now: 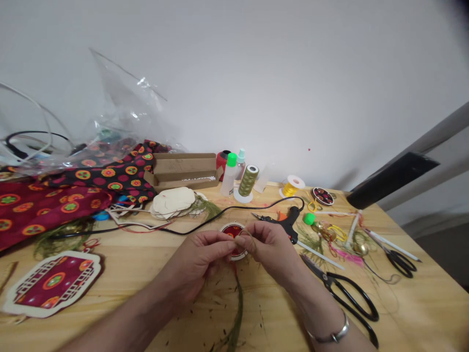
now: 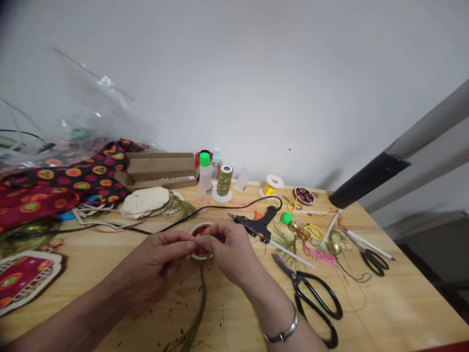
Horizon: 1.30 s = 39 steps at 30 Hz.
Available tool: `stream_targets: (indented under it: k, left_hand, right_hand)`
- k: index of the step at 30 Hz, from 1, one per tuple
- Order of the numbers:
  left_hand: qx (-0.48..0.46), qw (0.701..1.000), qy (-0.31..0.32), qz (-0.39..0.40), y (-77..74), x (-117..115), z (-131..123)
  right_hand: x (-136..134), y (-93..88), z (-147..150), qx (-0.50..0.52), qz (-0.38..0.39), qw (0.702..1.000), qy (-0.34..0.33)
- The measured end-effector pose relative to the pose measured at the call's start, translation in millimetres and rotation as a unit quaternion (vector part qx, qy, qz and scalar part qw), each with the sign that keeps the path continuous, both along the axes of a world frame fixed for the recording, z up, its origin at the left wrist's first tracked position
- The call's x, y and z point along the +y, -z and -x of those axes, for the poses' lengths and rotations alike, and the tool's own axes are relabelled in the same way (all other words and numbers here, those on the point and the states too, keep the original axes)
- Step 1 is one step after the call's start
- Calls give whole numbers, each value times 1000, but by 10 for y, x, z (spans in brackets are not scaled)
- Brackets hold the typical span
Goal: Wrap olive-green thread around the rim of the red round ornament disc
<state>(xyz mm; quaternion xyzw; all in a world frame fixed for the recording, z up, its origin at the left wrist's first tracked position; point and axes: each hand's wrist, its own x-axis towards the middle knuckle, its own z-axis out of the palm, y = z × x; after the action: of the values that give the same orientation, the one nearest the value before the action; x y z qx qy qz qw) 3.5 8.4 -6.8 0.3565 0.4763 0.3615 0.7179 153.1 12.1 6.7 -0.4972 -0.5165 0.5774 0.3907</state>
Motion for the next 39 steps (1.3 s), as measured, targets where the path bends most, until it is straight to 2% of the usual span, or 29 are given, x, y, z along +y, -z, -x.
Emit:
stream_targets:
  k: [3,7,10,15,21,25,29,32,34,37,39]
  left_hand:
    - [-2,1000,-17,-10,-2,17,6]
    - [2,999,-32,-18,7,29,11]
    - [3,999,-37,-30,8,28,11]
    - [-20,997,-63,-34,-23,6,0]
    - [-46,995,-88,-32,-44,11,-27]
    - [-83,991,-103,-18,-16,30,-21]
    - [-99,991,-93,21,29,43,16]
    - [-106,991,-78,40,65,49,43]
    - [-117,990,-68,46,77,53,49]
    - [-135,989,-50,43,69,58,41]
    - [-131,989,-52,36,53,60,35]
  right_hand:
    - [11,-13,-57,-28,-43,998,-24]
    - [5,-25,-120,-117,-129,982,-73]
    - [-7,-6,-135,-164,-142,974,-70]
    - [-30,10,-118,-195,-160,968,-14]
    - [-107,-51,-42,-195,-176,964,-44]
    - [-184,-47,14,-257,-253,928,-92]
    - [-216,0,40,-346,-328,869,-135]
    - [-213,37,39,-388,-359,835,-154]
    - [-216,39,33,-398,-369,824,-163]
    - [-226,1,15,-360,-376,833,-185]
    - [-210,-26,-2,-299,-377,863,-154]
